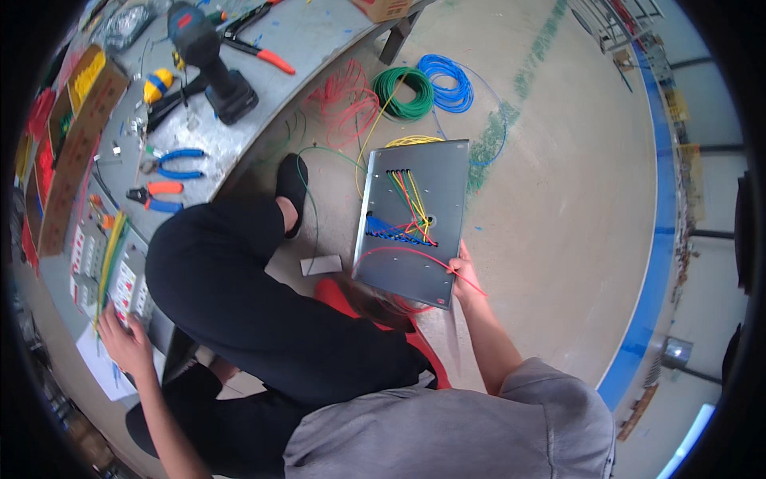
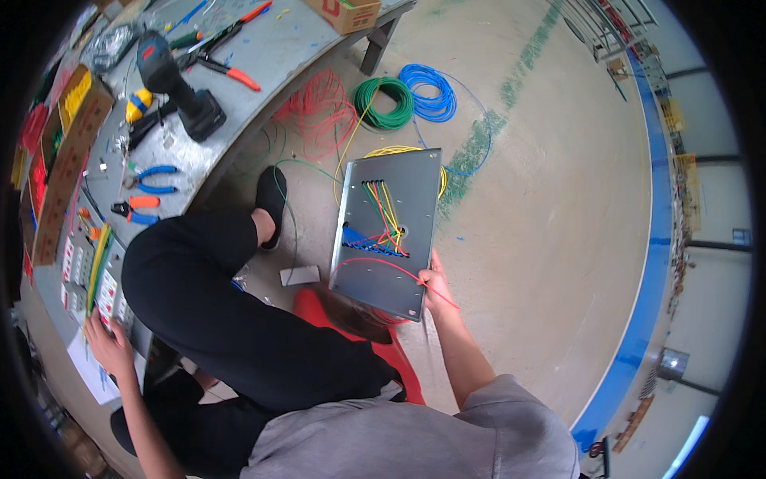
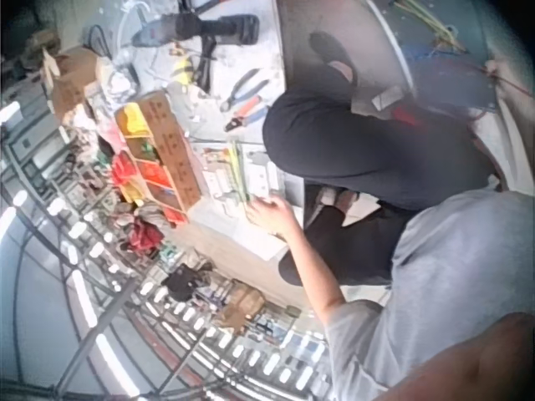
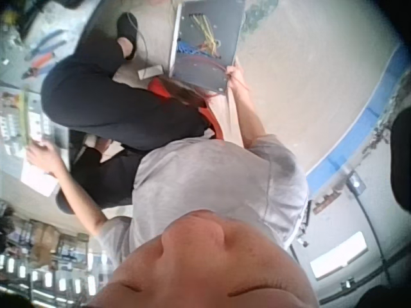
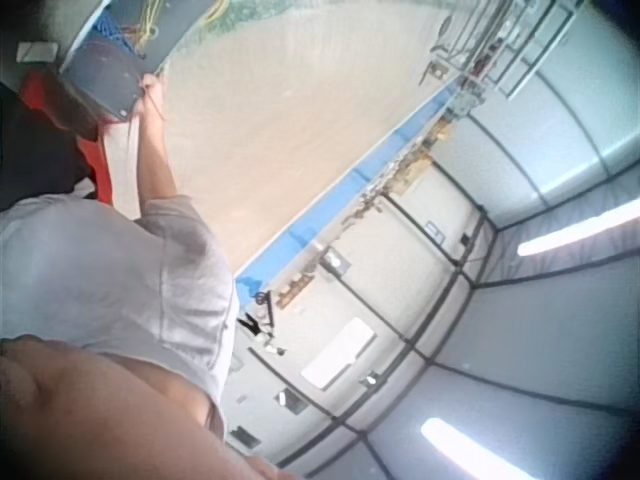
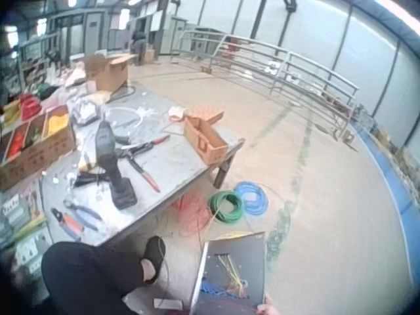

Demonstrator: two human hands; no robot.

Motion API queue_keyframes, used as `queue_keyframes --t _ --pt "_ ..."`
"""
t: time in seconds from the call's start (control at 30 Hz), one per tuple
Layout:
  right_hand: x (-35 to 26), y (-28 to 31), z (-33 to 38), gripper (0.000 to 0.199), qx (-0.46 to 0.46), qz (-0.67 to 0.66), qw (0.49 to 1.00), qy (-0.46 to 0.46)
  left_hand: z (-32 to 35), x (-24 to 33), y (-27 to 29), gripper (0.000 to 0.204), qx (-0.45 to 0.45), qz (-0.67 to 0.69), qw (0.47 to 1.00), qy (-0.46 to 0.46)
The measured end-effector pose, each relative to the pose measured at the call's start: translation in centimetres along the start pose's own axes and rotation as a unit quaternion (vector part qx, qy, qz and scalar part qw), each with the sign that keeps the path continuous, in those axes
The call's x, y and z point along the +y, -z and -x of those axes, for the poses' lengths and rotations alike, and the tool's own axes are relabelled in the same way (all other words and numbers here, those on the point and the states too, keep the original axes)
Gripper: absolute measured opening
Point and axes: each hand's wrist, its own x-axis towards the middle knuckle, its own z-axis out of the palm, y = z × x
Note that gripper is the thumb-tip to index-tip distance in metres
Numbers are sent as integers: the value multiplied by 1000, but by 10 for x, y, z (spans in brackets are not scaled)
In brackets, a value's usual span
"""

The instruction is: The person measures and cuts blue insulated wires using a ruler and wire cutters, then crimps metal terminals onto the wire ends using a crimping tool. The finished wires are placed on a metal panel with red and white components.

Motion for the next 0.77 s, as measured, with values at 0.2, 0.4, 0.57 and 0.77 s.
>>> queue_keyframes --t 0.2,0.4,0.57,0.77 --pt "21 60 -27 100 49 18 998 -25 7 -11 -9 43 -26 -4 1000 14" --pt "18 126 -48 86 66 95 992 -48 8 -24 -24 41 -10 -8 1000 14" --pt "12 140 -68 55 108 126 984 -70 18 -33 -28 42 -19 -21 999 35" --pt "39 222 -114 36 139 205 960 -132 22 -64 -50 42 -7 -35 999 25"
